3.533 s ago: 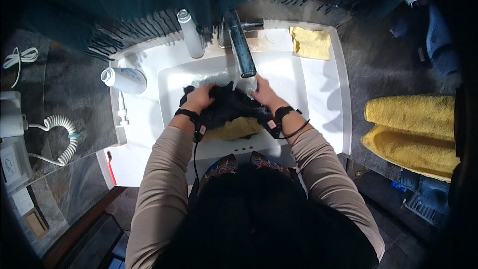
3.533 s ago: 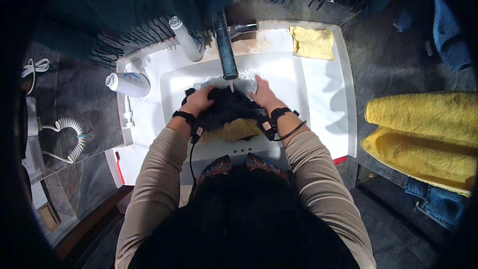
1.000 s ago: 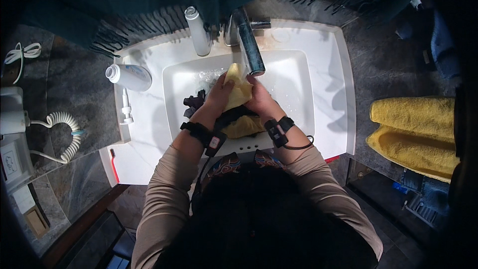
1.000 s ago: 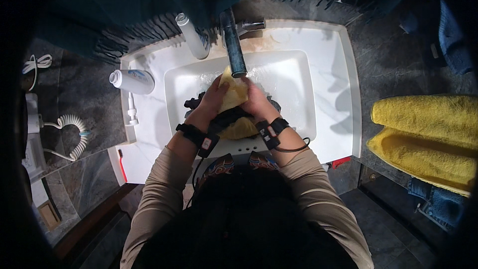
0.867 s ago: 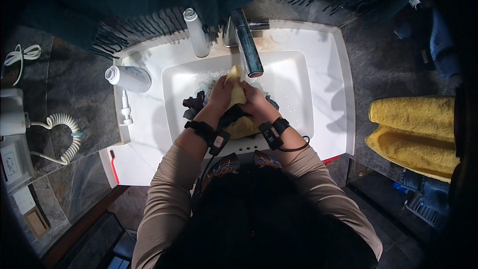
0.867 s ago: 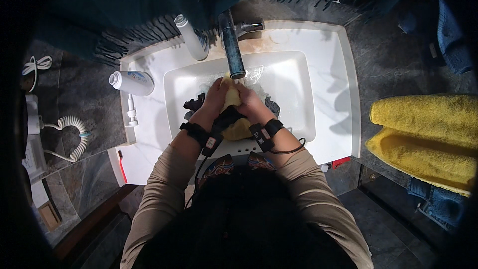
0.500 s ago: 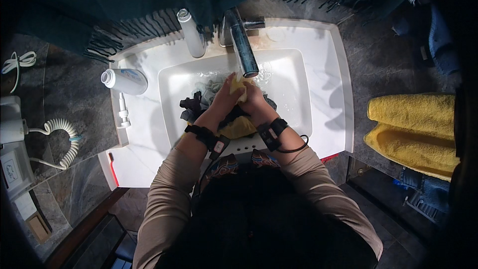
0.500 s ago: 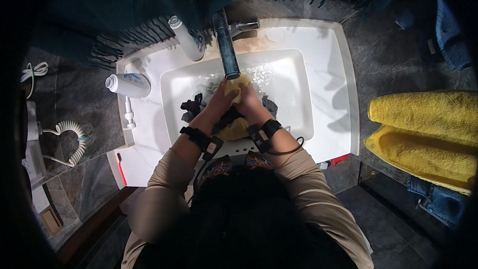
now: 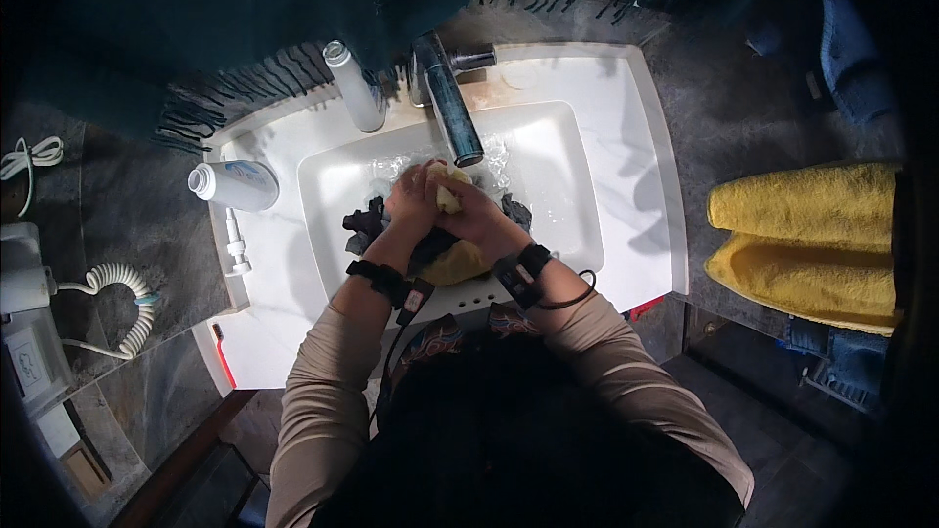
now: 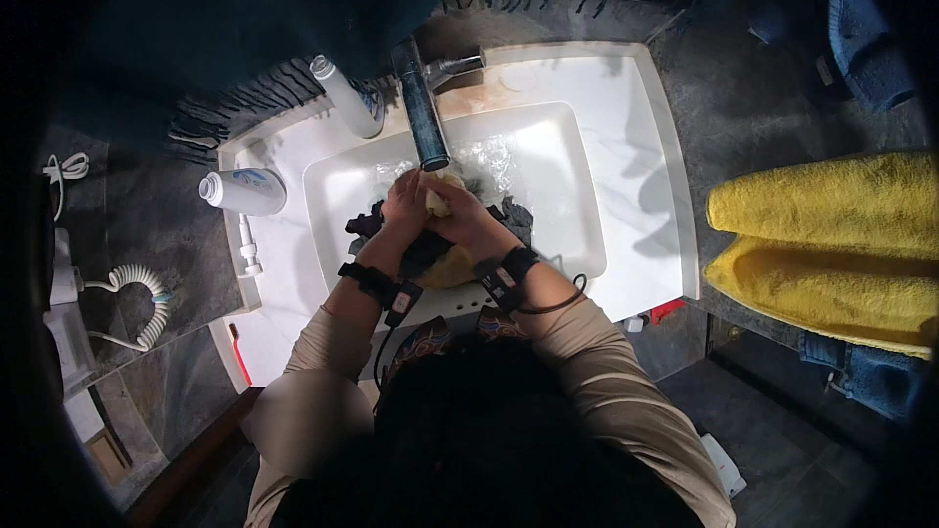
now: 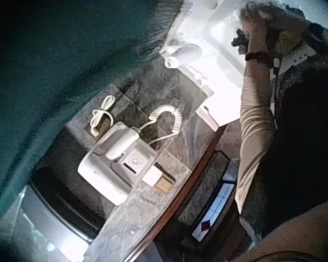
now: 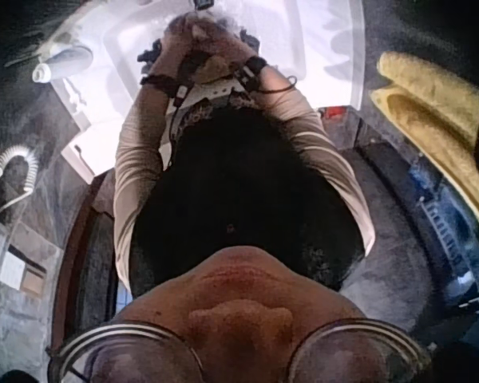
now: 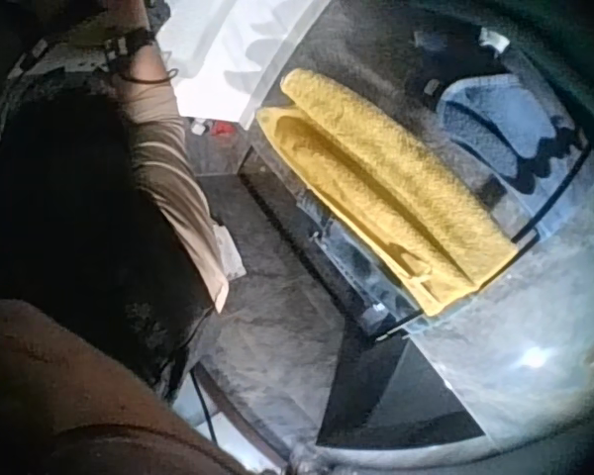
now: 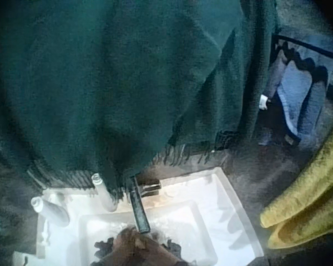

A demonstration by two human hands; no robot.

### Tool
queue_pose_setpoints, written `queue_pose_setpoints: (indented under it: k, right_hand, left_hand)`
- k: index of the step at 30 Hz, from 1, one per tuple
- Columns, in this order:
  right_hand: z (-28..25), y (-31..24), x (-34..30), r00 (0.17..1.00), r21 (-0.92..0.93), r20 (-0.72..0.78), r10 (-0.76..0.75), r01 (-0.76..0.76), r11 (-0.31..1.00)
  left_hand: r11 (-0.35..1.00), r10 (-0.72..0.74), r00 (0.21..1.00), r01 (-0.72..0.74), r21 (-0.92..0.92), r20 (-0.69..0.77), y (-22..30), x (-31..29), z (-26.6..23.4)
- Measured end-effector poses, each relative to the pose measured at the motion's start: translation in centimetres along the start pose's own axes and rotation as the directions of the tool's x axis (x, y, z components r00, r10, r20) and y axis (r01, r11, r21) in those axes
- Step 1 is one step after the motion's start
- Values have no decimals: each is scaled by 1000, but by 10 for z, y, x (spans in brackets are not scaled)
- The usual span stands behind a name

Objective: The person washes several small garments by hand in a bathroom sink. They place items into the sink, wet them under running water, apply soap from a dispenser, scrub and rinse each piece, then wring out excess water. The person also wipes the sink basin and countertop with a cloth during the process.

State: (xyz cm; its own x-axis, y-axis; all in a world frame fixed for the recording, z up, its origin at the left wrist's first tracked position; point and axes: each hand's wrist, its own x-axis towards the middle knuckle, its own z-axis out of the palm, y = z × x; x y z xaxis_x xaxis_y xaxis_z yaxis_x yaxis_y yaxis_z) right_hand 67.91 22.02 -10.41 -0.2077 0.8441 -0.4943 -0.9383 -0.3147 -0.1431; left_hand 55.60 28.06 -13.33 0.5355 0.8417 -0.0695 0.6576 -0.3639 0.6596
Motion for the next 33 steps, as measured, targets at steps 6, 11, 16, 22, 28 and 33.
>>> queue_pose_setpoints:
  k: [6,11,16,22,28,33]
  right_hand:
    - [-16,8,26,934,-261,110,-340,357,897]
    - [-16,-12,29,977,129,-125,-171,186,974]
    - [-19,-12,26,999,79,-36,-27,29,996]
    - [-35,-24,39,981,-125,-165,-99,79,989]
    - [-37,-26,35,899,-555,-389,-203,-53,830]
    - [-35,-59,33,861,-800,-89,-501,238,551]
  left_hand:
    - [937,48,998,-58,-345,-39,-12,-6,11]
    - [859,160,984,-98,-502,83,-8,-5,18]
    - [1000,8,980,-9,2,199,0,-5,5]
    - [612,-242,953,295,-734,182,-5,-11,-18]
    - [904,-82,987,133,-406,139,-42,-20,-24]
    - [983,51,996,-63,-174,-70,-64,-32,-29]
